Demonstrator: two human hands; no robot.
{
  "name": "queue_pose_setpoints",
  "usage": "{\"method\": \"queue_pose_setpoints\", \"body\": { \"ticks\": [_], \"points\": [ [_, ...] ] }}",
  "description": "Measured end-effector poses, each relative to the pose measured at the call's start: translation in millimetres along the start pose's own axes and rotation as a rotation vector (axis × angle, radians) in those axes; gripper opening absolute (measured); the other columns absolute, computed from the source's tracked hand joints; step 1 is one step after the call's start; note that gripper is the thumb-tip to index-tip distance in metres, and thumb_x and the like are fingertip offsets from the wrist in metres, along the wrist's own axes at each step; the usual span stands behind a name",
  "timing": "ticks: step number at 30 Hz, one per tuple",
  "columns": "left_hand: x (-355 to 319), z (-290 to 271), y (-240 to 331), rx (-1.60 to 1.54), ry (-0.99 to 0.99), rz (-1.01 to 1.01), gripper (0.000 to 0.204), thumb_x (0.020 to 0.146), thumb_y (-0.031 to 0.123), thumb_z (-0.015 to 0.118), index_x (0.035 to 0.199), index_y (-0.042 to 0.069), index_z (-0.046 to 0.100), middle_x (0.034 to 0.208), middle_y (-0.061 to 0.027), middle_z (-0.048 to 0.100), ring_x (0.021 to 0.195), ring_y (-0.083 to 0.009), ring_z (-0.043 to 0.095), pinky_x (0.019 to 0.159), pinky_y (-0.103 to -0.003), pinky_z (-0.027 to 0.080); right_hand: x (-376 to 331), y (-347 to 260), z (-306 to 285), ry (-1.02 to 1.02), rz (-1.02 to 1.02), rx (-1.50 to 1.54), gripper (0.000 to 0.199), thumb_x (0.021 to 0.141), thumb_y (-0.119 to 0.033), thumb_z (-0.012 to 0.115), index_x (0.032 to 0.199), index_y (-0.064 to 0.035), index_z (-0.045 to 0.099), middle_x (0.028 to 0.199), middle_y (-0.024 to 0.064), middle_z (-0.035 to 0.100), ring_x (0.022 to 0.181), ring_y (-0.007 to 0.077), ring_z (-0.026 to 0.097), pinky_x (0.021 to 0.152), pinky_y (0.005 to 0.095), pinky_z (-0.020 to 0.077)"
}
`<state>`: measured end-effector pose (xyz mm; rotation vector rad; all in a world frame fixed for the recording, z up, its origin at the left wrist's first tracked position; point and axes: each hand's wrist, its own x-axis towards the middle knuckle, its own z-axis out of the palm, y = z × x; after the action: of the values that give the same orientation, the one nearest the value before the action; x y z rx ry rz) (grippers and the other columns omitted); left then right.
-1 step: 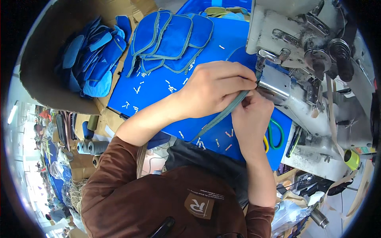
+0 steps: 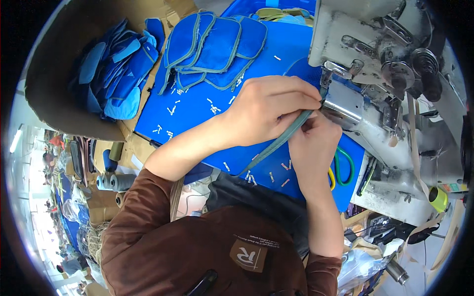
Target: Assembling blue leather pouches by attaching binding straps using an industrial sewing machine.
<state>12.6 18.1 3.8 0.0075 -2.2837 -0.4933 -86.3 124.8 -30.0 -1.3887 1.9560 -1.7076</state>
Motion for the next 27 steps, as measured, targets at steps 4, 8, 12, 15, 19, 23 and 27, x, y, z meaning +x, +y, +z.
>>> {"method": "queue_pose_setpoints", "body": {
  "ticks": [4, 8, 12, 15, 19, 23, 27],
  "points": [
    [-2.0, 1.3, -1.9, 0.002, 0.02, -0.014, 0.026, 0.071, -0.003, 0.069, 0.095, 0.004, 0.072, 0.107, -0.0086, 0.072, 0.096, -0.0263, 0.07, 0.079, -0.037, 0.057, -2.3, 5.8, 2.6, 0.019, -0.011, -0.096, 0.007, 0.079, -0.003, 0.067, 0.076, 0.0025, 0.064, 0.066, 0.0216, 0.062, 0.058, 0.0371, 0.063, 0.055, 0.0408, 0.0478],
    [0.8, -3.1, -6.7, 0.112, -0.028, 0.168, 0.025, 0.071, -0.003, 0.069, 0.095, 0.004, 0.071, 0.107, -0.009, 0.071, 0.098, -0.0269, 0.07, 0.081, -0.037, 0.057, 1.7, 8.4, 0.2, 0.01, -0.099, -0.139, 0.007, 0.078, 0.0, 0.065, 0.073, 0.0029, 0.062, 0.064, 0.0216, 0.061, 0.058, 0.0385, 0.062, 0.055, 0.0412, 0.0477],
    [6.1, -4.3, -9.1, 0.174, -0.073, 0.264, 0.024, 0.071, 0.001, 0.068, 0.095, 0.002, 0.069, 0.105, -0.0104, 0.071, 0.097, -0.0287, 0.07, 0.081, -0.037, 0.057, 2.3, 16.6, 0.1, -0.003, -0.086, -0.084, 0.006, 0.078, 0.001, 0.064, 0.074, 0.0029, 0.062, 0.062, 0.0207, 0.061, 0.056, 0.0372, 0.063, 0.053, 0.0396, 0.0484],
    [5.6, -3.7, -13.0, 0.17, -0.04, 0.319, 0.025, 0.071, 0.003, 0.068, 0.095, 0.001, 0.069, 0.104, -0.0112, 0.07, 0.095, -0.0293, 0.07, 0.079, -0.038, 0.057, 0.8, 16.2, -2.2, -0.031, -0.028, -0.031, 0.005, 0.079, 0.002, 0.063, 0.074, 0.0024, 0.063, 0.06, 0.0185, 0.062, 0.054, 0.0324, 0.065, 0.053, 0.0366, 0.0498],
    [2.3, -3.7, -9.4, 0.166, -0.003, 0.287, 0.025, 0.07, 0.004, 0.068, 0.095, 0.001, 0.069, 0.104, -0.0114, 0.07, 0.093, -0.0297, 0.07, 0.078, -0.039, 0.057, 2.9, 12.3, -7.6, -0.067, 0.019, 0.029, 0.006, 0.081, 0.003, 0.062, 0.075, 0.0023, 0.063, 0.059, 0.0149, 0.064, 0.052, 0.0246, 0.067, 0.053, 0.0327, 0.0512],
    [5.0, -1.3, -12.5, 0.134, -0.017, 0.286, 0.025, 0.07, 0.004, 0.068, 0.095, 0.0, 0.069, 0.103, -0.012, 0.07, 0.092, -0.0299, 0.07, 0.077, -0.038, 0.057, 4.1, -0.2, -13.7, -0.08, 0.133, 0.163, 0.012, 0.088, 0.003, 0.06, 0.076, 0.0038, 0.063, 0.058, 0.0112, 0.065, 0.053, 0.0162, 0.068, 0.051, 0.0269, 0.0523],
    [6.2, 0.7, -10.5, 0.141, 0.002, 0.29, 0.024, 0.071, 0.004, 0.067, 0.095, 0.0, 0.069, 0.102, -0.0125, 0.07, 0.092, -0.0298, 0.07, 0.076, -0.038, 0.057, 3.0, 6.7, -21.2, -0.102, 0.149, 0.18, 0.013, 0.092, 0.002, 0.059, 0.081, 0.0049, 0.065, 0.06, 0.008, 0.066, 0.055, 0.0111, 0.067, 0.051, 0.0238, 0.0528]
  ]
}}
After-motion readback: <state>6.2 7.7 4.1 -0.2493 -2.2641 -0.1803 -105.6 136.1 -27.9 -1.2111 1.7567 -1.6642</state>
